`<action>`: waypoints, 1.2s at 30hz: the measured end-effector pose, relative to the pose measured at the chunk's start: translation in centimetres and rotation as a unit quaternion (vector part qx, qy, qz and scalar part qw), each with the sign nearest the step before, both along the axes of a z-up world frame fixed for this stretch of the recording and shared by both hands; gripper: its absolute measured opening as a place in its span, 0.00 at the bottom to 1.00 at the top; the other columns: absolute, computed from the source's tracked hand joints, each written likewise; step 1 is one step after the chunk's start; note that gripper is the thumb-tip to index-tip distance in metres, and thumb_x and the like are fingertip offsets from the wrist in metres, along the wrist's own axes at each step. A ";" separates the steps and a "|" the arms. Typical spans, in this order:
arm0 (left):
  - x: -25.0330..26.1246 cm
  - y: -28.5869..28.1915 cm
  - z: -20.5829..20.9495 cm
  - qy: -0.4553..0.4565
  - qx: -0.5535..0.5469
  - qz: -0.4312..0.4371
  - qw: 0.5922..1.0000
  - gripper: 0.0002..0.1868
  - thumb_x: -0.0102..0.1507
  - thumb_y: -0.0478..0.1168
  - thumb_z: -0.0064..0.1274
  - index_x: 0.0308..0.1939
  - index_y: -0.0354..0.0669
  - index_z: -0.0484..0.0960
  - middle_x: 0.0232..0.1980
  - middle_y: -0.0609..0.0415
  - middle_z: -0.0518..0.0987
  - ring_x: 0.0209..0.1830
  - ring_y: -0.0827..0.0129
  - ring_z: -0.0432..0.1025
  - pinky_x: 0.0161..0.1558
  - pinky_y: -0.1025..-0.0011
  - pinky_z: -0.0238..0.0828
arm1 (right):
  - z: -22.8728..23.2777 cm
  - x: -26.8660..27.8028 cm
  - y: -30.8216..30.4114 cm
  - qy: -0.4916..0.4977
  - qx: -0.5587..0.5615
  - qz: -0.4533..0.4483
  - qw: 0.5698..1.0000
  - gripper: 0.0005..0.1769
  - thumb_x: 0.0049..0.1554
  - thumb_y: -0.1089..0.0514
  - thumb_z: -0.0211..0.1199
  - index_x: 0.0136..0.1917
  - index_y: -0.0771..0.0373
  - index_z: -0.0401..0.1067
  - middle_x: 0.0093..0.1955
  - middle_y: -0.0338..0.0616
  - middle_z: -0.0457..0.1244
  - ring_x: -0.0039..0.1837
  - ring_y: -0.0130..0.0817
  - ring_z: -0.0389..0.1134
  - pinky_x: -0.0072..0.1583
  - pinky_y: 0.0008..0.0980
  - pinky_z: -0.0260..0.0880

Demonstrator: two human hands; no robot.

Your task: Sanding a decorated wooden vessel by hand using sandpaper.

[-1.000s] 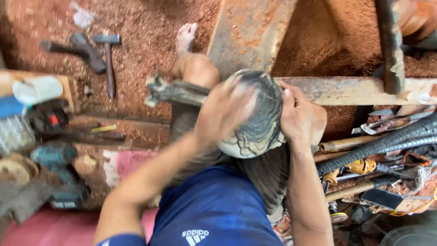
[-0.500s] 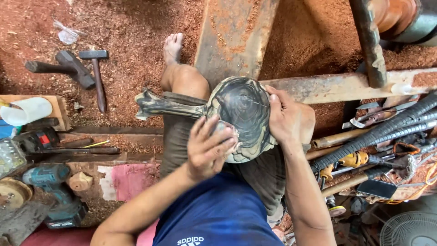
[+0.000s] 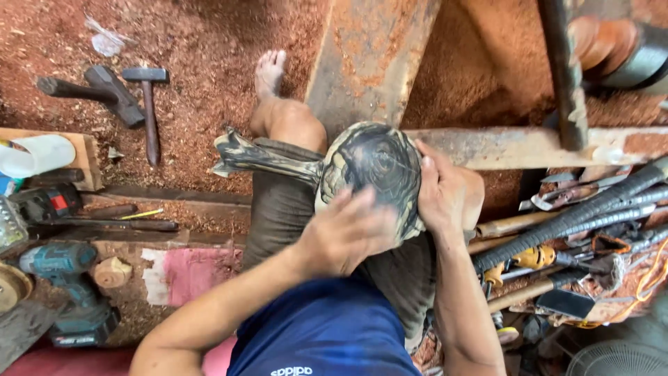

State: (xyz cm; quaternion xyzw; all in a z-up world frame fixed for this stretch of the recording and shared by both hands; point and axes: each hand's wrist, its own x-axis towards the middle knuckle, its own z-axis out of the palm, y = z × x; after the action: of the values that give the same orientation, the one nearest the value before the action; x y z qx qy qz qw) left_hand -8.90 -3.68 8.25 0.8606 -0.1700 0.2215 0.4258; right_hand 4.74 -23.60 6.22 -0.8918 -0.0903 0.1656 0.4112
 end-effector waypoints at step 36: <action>15.9 5.4 0.3 0.549 0.031 -0.079 0.832 0.31 0.64 0.69 0.47 0.58 0.57 0.88 0.61 0.46 0.87 0.64 0.54 0.81 0.72 0.53 0.74 | 3.7 -0.5 1.3 -0.206 -0.076 0.061 0.974 0.15 0.65 0.57 0.58 0.61 0.61 0.80 0.47 0.52 0.72 0.45 0.37 0.71 0.53 0.35 0.70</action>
State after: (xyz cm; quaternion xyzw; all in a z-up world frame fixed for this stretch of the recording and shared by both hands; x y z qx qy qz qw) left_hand 7.02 1.74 8.58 0.8371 0.0177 -0.3270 0.4383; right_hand 4.21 -22.33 9.95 -0.9282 -0.2141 0.0093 0.3041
